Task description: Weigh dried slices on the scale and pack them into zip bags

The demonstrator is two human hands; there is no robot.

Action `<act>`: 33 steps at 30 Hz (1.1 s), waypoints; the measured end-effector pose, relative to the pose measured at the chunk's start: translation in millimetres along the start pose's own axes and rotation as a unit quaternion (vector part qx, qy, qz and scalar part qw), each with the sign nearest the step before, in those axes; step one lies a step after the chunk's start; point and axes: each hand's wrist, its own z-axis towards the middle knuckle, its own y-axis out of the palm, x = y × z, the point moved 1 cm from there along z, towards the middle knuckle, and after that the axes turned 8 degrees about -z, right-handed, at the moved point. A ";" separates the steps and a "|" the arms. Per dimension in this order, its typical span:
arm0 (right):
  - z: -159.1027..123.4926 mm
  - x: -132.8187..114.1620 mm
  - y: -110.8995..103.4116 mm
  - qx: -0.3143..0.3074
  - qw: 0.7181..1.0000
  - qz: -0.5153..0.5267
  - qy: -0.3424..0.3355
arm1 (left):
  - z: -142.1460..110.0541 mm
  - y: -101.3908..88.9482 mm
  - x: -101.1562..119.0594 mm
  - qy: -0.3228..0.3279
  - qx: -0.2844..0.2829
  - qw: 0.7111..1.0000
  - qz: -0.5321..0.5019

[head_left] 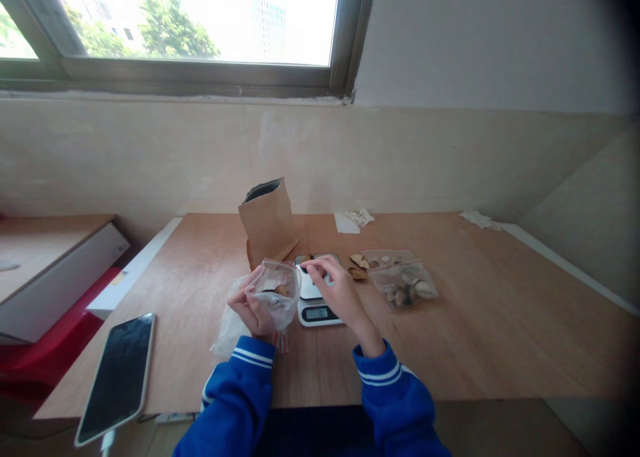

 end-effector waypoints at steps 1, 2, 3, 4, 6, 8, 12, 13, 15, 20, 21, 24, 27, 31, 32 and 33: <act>0.5 6.7 -1.0 0.001 1.000 -0.018 0.005 | 0.7 0.7 0.9 0.011 0.001 1.000 0.002; 0.4 15.2 -1.0 0.006 0.999 -0.043 0.012 | 1.3 1.5 2.1 0.024 0.006 1.000 0.008; -0.5 24.7 0.1 0.006 0.997 -0.078 0.014 | 1.8 2.3 3.3 0.032 0.012 0.999 0.014; -1.9 34.3 2.4 -0.002 0.993 -0.119 0.009 | 2.2 3.2 4.3 0.030 0.013 0.999 0.018; -6.0 51.4 9.6 -0.036 0.978 -0.204 -0.015 | 2.4 4.1 5.8 0.026 0.017 0.999 0.021; -10.3 63.4 18.0 -0.067 0.960 -0.270 -0.038 | 2.1 3.9 6.0 0.031 0.014 0.999 0.017; -13.6 71.1 26.3 -0.075 0.946 -0.310 -0.052 | 2.1 1.6 4.1 0.048 -0.008 0.999 0.002; -13.0 70.1 25.7 -0.073 0.950 -0.299 -0.054 | 2.2 1.0 3.5 0.049 -0.011 0.999 -0.002; -10.5 64.5 21.7 -0.058 0.964 -0.254 -0.056 | 2.3 0.2 2.4 0.050 -0.012 0.999 -0.007; -3.2 28.5 7.1 0.081 0.994 -0.069 0.015 | 0.1 -0.6 0.2 0.039 -0.018 0.999 -0.007; -2.6 19.1 6.0 0.108 0.993 -0.030 0.039 | -0.5 -0.5 -0.1 0.033 -0.016 0.999 -0.006; -2.8 -5.1 8.6 0.095 0.991 0.063 0.073 | -0.9 -0.1 -0.3 0.027 -0.007 1.000 -0.010; -4.3 -10.3 14.5 0.005 0.996 0.070 0.056 | 0.5 0.4 1.1 0.049 -0.019 0.999 -0.010; -4.4 19.3 15.3 0.058 0.997 -0.020 0.050 | 1.8 -0.1 2.5 0.072 -0.033 0.997 -0.001; -4.0 30.1 15.2 0.076 0.994 -0.059 0.044 | 1.6 -0.6 2.3 0.069 -0.034 0.997 -0.002; -3.6 40.9 15.5 0.083 0.991 -0.102 0.036 | 1.3 -1.1 1.8 0.066 -0.035 0.997 -0.003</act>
